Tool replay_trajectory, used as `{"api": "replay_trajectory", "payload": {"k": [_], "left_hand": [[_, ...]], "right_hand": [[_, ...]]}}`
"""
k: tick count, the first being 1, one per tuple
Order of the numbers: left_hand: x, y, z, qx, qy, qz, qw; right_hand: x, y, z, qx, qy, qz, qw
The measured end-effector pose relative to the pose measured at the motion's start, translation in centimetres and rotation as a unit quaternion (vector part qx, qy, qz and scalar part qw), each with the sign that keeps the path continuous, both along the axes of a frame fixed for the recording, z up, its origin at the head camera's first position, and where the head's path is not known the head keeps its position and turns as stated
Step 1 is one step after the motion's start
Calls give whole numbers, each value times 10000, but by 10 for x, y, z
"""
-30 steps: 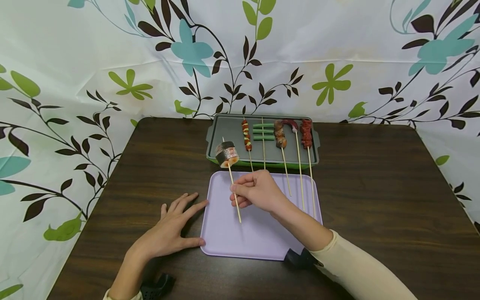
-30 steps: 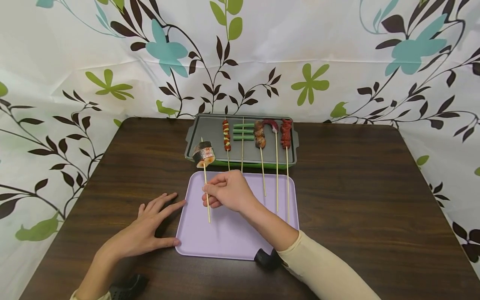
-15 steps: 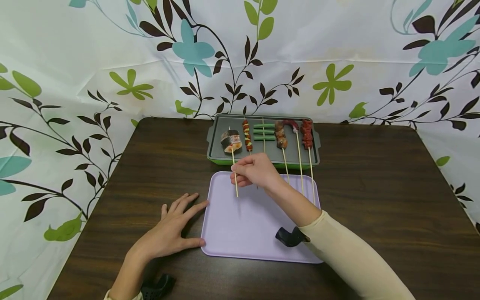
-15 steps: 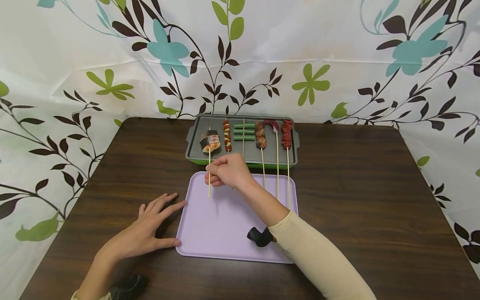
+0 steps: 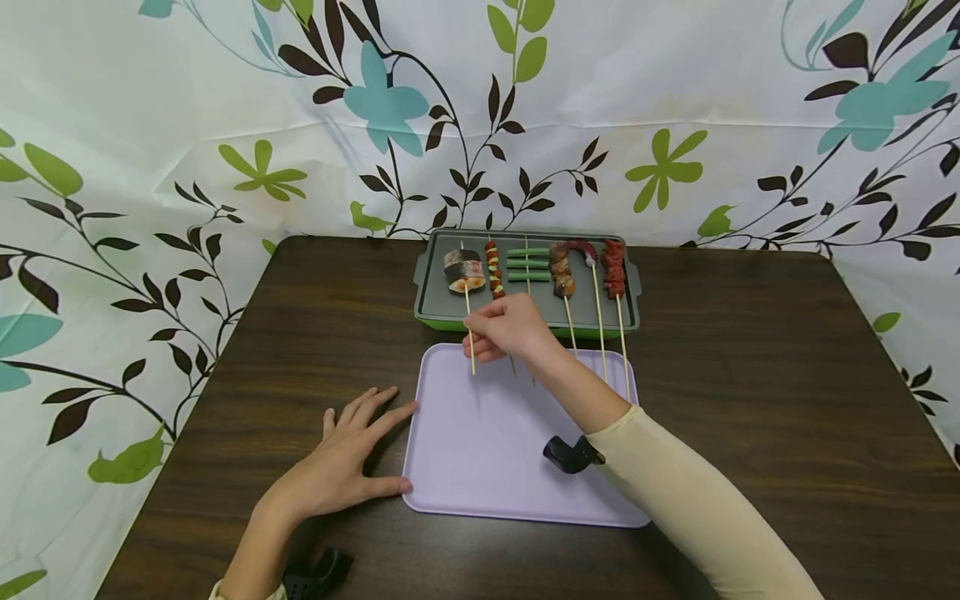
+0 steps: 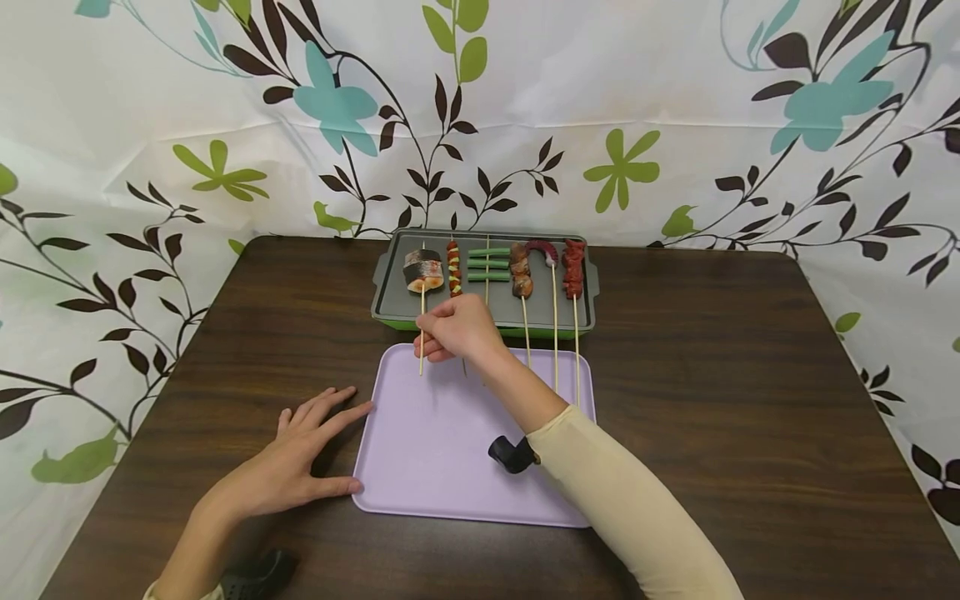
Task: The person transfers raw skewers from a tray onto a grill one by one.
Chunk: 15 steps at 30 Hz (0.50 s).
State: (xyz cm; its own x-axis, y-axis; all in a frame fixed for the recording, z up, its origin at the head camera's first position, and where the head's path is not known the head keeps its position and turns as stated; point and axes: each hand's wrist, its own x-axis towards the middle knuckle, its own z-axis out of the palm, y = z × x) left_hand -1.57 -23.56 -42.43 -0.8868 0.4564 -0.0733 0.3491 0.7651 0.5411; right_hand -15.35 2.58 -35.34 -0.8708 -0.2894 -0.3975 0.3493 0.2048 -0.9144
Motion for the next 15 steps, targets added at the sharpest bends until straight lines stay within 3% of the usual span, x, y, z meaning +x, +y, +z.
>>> {"api": "replay_trajectory", "payload": {"k": [7, 15], "left_hand": [[1, 0, -1, 23, 1, 27, 10000], [1, 0, -1, 37, 35, 3, 10000]], "right_hand": [[-3, -3, -3, 636, 680, 106, 9956], [0, -2, -1, 1530, 853, 430, 9836]]}}
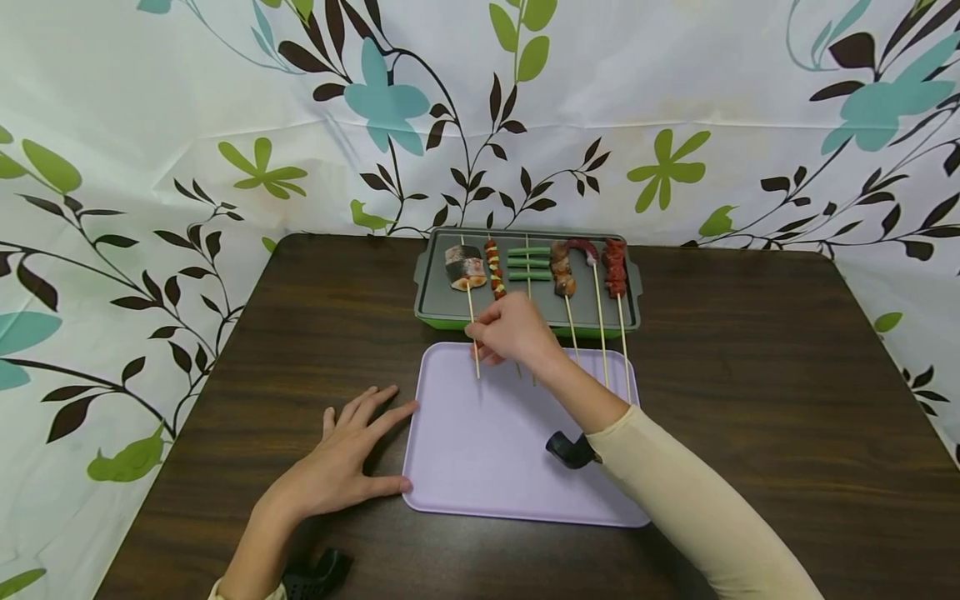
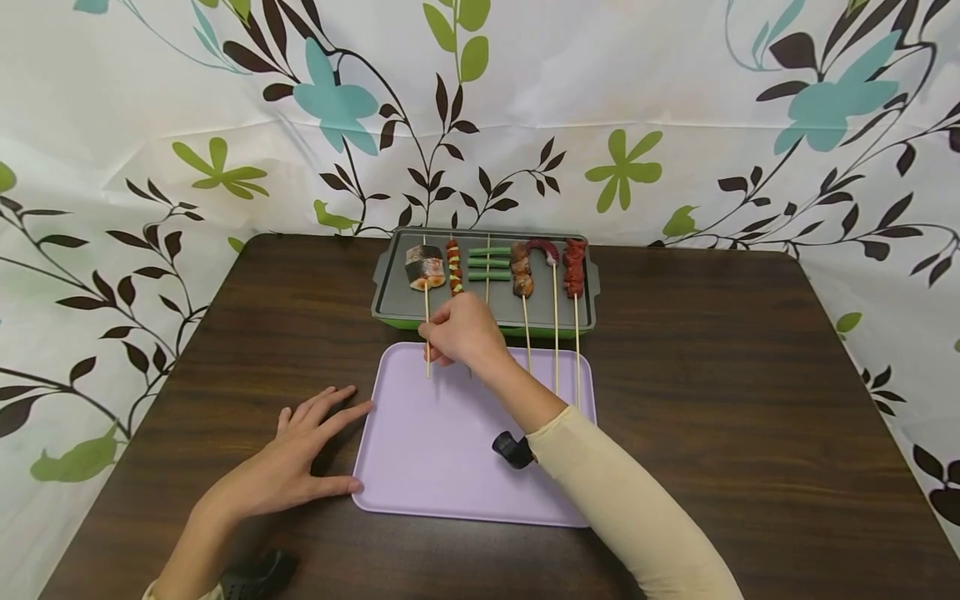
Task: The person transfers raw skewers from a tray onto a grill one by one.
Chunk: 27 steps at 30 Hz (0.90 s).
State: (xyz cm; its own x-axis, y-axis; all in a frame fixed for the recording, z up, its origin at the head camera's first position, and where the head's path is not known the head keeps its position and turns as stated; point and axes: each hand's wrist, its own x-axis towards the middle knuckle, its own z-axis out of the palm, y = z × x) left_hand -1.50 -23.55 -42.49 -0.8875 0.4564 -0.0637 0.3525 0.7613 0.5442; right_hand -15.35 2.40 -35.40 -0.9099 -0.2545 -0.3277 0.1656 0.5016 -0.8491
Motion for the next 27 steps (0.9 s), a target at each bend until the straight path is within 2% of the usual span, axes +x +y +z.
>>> {"api": "replay_trajectory", "payload": {"k": [6, 12, 20, 27], "left_hand": [[0, -1, 0, -24, 5, 6, 10000], [1, -1, 0, -10, 4, 15, 10000], [1, 0, -1, -11, 0, -5, 10000], [1, 0, 0, -6, 3, -1, 10000]], "right_hand": [[6, -1, 3, 1045, 642, 500, 9912], [10, -2, 5, 1416, 983, 682, 9827], [21, 7, 11, 1543, 1080, 817, 9787], [43, 35, 15, 868, 1204, 514, 9876]]}}
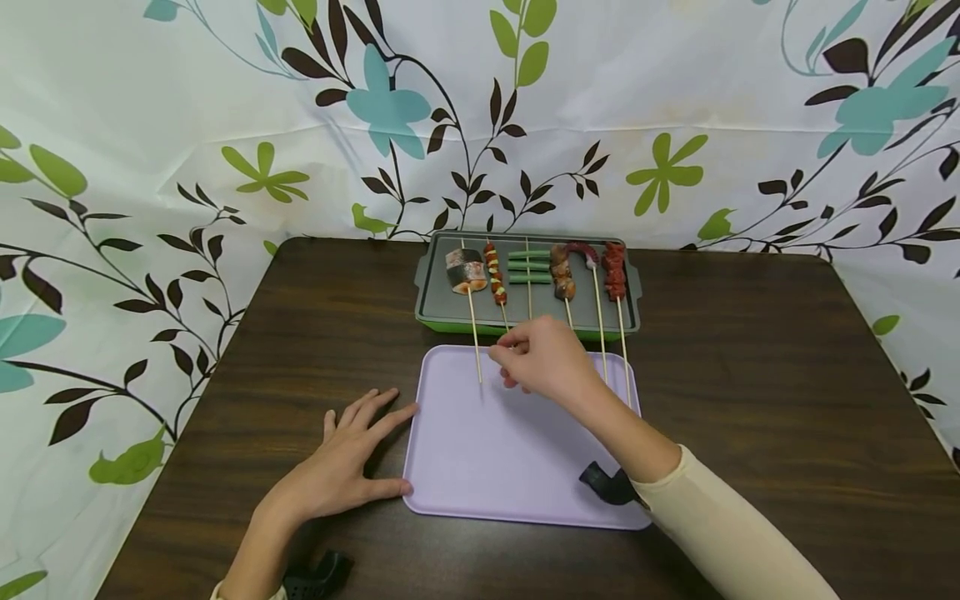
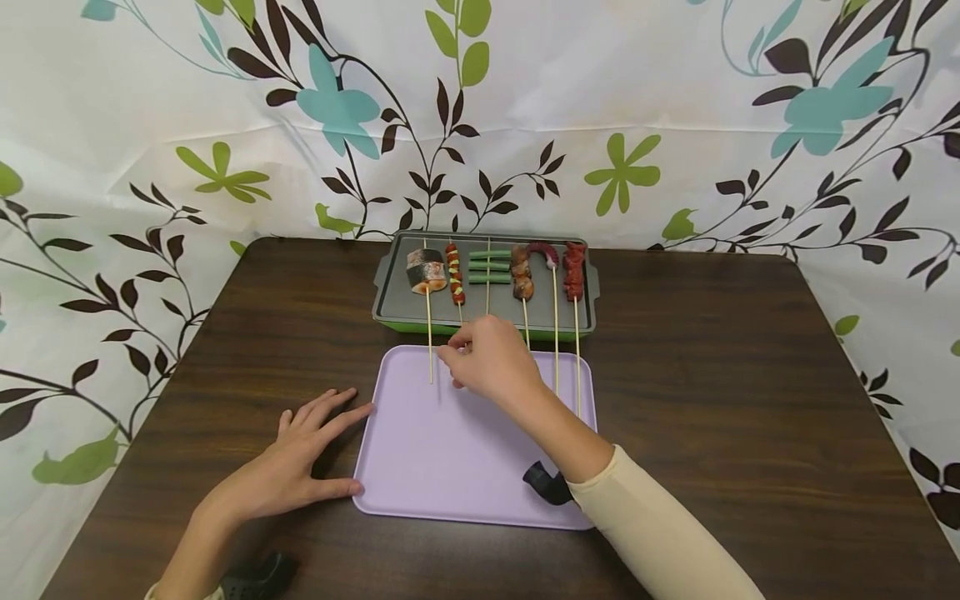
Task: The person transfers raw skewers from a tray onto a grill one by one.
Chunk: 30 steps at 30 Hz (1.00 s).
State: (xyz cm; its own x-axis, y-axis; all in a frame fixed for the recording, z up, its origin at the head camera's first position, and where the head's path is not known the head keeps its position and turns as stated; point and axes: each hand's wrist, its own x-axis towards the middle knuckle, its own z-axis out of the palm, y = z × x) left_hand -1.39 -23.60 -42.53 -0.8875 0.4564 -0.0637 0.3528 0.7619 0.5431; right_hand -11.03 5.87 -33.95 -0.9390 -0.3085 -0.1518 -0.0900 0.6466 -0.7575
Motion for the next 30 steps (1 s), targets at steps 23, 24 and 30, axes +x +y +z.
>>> {"api": "replay_trajectory", "payload": {"k": [23, 24, 30], "left_hand": [[-2, -4, -3, 1, 116, 69, 9999], [-1, -4, -3, -1, 134, 69, 9999], [9, -7, -6, -29, 253, 152, 9996]], "right_hand": [[85, 163, -34, -285, 1190, -1160, 9857], [89, 167, -38, -136, 1291, -1115, 9852], [101, 185, -56, 667, 2159, -960, 9694]]}}
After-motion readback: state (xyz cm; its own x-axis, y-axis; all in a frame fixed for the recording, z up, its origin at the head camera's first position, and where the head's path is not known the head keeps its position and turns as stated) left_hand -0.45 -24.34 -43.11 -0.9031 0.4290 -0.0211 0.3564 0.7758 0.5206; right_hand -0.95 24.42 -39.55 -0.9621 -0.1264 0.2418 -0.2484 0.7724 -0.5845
